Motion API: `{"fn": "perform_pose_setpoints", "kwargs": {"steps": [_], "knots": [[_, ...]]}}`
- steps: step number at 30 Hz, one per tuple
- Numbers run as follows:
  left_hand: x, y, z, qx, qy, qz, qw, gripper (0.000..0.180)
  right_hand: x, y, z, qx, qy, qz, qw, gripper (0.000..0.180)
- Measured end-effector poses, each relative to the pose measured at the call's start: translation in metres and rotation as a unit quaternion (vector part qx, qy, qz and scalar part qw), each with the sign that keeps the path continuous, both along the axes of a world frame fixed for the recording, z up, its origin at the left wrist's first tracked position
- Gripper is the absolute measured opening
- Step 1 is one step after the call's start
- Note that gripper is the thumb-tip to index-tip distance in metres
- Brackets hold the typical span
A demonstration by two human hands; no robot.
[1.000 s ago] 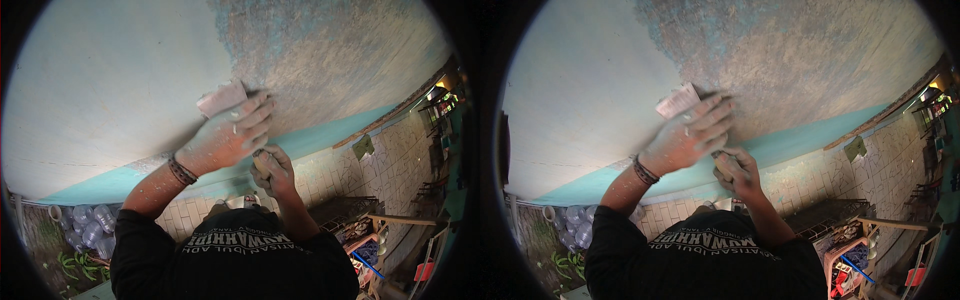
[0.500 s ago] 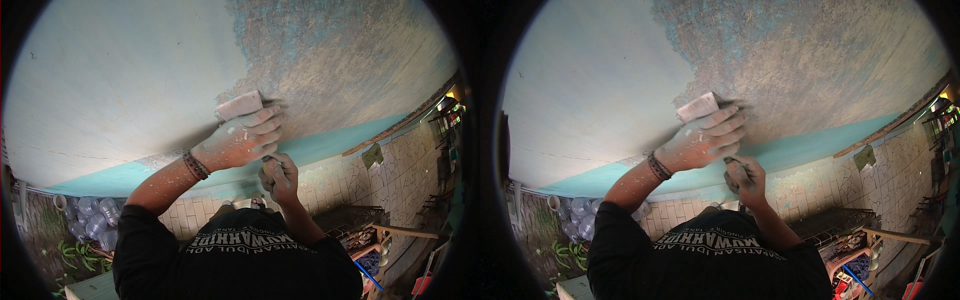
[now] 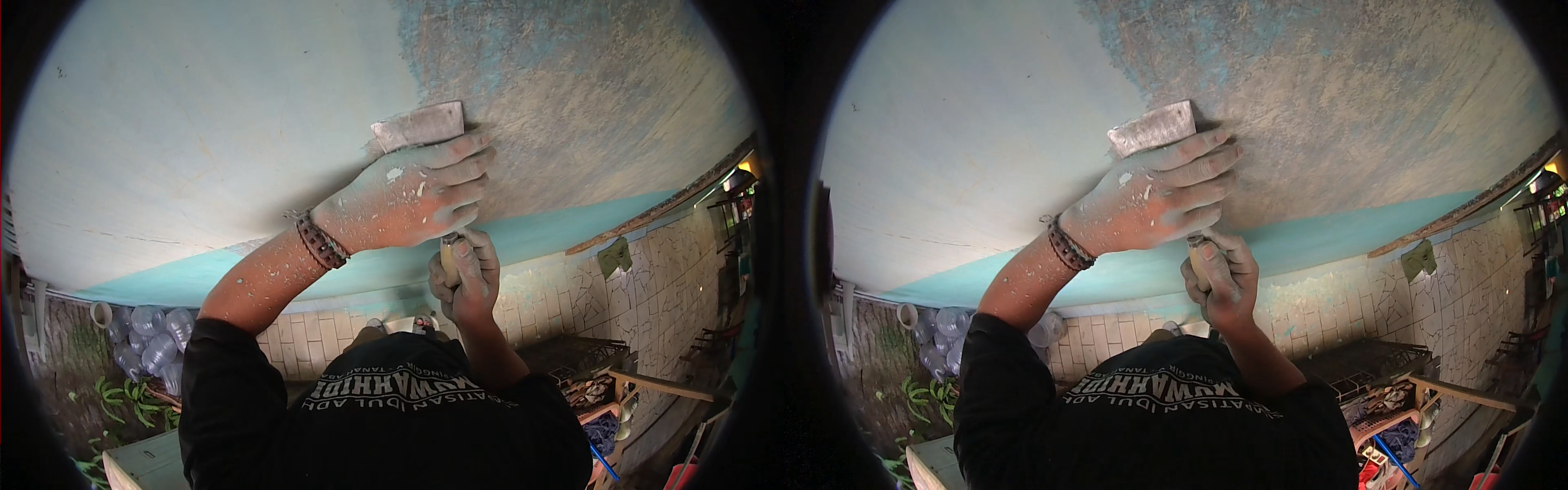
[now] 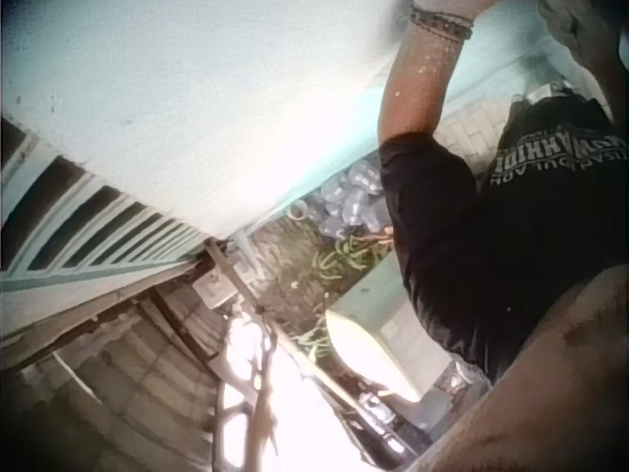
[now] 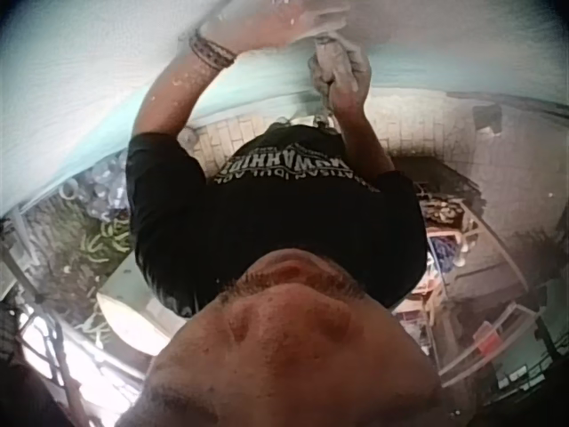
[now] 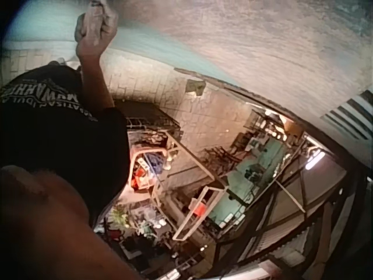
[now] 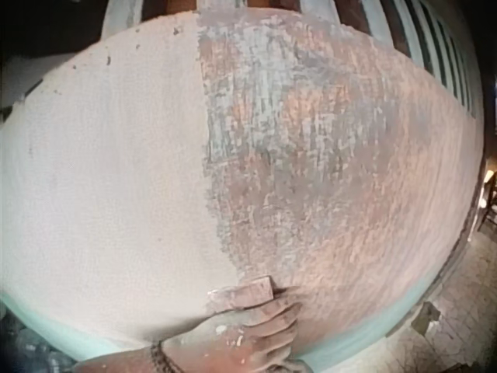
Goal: The person scrapes old paint or plaster off a wall using a putty knife.
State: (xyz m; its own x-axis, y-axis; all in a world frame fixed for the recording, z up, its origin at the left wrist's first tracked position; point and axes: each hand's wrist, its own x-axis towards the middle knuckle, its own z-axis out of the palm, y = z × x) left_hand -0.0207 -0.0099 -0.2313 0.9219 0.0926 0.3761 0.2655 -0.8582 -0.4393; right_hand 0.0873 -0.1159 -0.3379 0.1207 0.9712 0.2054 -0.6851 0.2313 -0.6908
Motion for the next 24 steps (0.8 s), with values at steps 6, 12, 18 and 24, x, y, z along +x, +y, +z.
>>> {"fn": "perform_pose_setpoints", "kwargs": {"steps": [6, 12, 18, 24], "knots": [[-0.005, -0.008, -0.004, -0.006, 0.057, -0.011, 0.998, 0.016, 0.001, -0.011, -0.016, -0.043, -0.041, 0.012, 0.998, 0.022], [-0.007, -0.01, 0.022, -0.004, 0.056, -0.009, 0.998, 0.011, -0.012, -0.012, 0.017, -0.037, -0.024, -0.04, 0.998, 0.023], [0.0, -0.008, 0.026, 0.081, 0.034, 0.008, 0.996, 0.01, -0.004, -0.007, 0.02, -0.03, -0.04, -0.049, 0.998, 0.024], [0.004, -0.012, 0.012, 0.001, 0.04, -0.024, 0.999, 0.01, 0.009, -0.012, 0.005, -0.041, -0.08, -0.02, 0.996, 0.024]]}}
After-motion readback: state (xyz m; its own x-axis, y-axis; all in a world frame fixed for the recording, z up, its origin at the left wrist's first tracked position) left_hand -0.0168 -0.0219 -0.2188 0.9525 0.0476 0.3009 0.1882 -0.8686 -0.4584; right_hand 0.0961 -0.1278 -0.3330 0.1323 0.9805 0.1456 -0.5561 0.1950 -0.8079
